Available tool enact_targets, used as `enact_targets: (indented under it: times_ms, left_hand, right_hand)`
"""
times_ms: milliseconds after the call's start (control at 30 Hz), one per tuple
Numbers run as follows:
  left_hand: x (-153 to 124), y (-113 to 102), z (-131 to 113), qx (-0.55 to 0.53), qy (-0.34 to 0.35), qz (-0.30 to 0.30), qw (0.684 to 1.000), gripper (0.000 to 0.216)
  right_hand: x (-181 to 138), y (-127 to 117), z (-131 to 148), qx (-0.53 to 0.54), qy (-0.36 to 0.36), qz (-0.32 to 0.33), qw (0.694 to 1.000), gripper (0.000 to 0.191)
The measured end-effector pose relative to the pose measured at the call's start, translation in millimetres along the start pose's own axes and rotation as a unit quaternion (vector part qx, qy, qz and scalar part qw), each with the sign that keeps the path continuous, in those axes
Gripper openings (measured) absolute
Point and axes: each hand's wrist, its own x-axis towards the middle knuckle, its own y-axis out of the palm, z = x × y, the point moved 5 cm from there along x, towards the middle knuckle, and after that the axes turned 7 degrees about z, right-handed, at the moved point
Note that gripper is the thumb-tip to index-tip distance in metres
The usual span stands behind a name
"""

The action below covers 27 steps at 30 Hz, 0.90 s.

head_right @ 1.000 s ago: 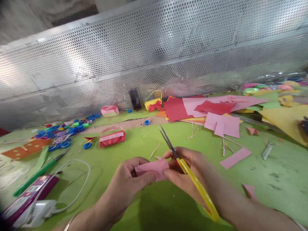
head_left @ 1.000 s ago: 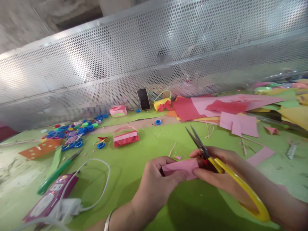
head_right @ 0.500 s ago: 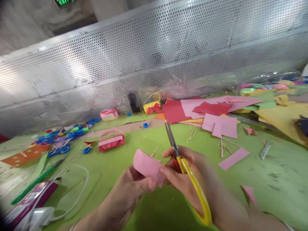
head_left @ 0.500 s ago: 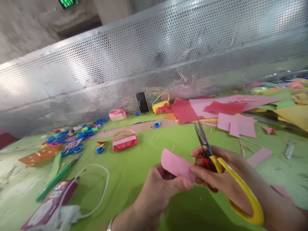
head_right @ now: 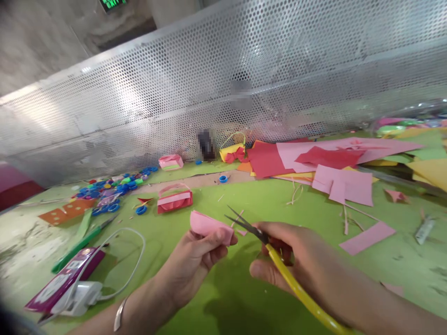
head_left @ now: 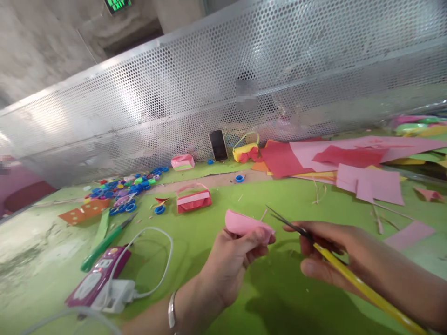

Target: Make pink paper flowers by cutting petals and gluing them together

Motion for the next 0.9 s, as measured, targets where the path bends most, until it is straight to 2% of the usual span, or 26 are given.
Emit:
enact_targets:
  times_ms: [300,533,767,900]
  left_hand:
    - [0.3,3.0,0.7,-0.019,0.0,0.028,0.999,0.025]
    - [1.7,3.1,0.9,-0.014,-0.002,0.031,0.999,0.023]
    - [-0.4,3.8,1.7,-0.008,-0.019,0.029,0.999,0.026]
    - [-0.1,4.4,1.4,-0.006,-0.027,0.031,0.999,0.027]
  right_hand:
    - [4.9,6.2,-1.1,-0.1,0.037,0.045,0.993,0.038]
    - [4.0,7.8,-1.9,-0.101,0.057,0.044,0.992,0.029]
    - [3.1,10.5,-8.0,-0.086,0.031,0.021,0.996,0.025]
    - [1.2,9.6,-2.8,-0.081,0.032,0.034,0.996,0.021]
